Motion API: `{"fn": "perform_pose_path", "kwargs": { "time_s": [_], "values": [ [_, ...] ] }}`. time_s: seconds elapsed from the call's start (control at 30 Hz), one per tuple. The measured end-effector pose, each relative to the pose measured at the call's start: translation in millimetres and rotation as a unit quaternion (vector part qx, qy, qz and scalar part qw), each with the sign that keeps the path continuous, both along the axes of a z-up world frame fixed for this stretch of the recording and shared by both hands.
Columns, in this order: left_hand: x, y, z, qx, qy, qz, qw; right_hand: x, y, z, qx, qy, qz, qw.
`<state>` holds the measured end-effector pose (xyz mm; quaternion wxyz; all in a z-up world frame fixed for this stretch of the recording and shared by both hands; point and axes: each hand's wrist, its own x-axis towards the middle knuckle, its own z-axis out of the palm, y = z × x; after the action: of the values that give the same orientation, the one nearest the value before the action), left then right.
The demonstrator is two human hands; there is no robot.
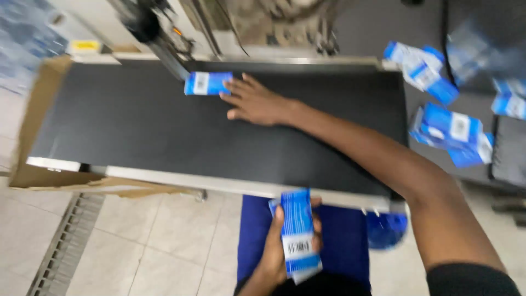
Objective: A person is manually placing blue labels onto a moving conveyor belt, picking them one by one from a stack held in their other hand.
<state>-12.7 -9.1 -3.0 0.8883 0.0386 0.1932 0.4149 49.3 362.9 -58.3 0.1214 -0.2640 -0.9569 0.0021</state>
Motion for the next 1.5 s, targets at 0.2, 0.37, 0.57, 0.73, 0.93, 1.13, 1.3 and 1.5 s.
{"fn": "perform_pose_path", "kwargs": {
  "time_s": [0.2, 0.37, 0.57, 0.73, 0.93, 1.13, 1.3, 1.5],
  "values": [
    [-29.2, 11.3, 14.0, 0.020, -0.010, 0.031, 0.999, -42.5, -66.0, 85.9, -0.163, 0.038, 0.094, 0.981],
    [-41.0, -2.1, 12.2, 0.006, -0.010, 0.055, 0.998, -161.7, -16.5, 31.1, 0.028, 0.137, 0.108, 0.984],
    [-82.0, -6.8, 18.8, -0.064, 0.000, 0.144, 0.988, -315.3, 57.3, -13.3, 0.130, 0.038, -0.084, 0.987],
    [-118.6, -3.6, 13.7, -0.084, 0.011, 0.175, 0.981, -349.2, 48.2, 0.1, 0.116, 0.028, -0.023, 0.993],
    [-134.2, -9.8, 7.0, -0.009, 0.015, 0.163, 0.986, -196.7, -73.7, 88.4, 0.121, 0.089, 0.088, 0.985],
    [-107.9, -10.2, 8.3, -0.030, -0.003, 0.081, 0.996, 98.8, -140.2, 87.7, 0.058, -0.040, -0.024, 0.997],
    [-63.7, -3.9, 6.8, -0.037, -0.005, 0.040, 0.998, 253.3, -139.5, 84.9, 0.086, 0.050, -0.210, 0.973],
    [-23.9, -5.3, -5.5, -0.044, -0.024, 0.027, 0.998, 299.8, -96.3, 52.8, 0.112, 0.076, -0.206, 0.969]
  ]
}}
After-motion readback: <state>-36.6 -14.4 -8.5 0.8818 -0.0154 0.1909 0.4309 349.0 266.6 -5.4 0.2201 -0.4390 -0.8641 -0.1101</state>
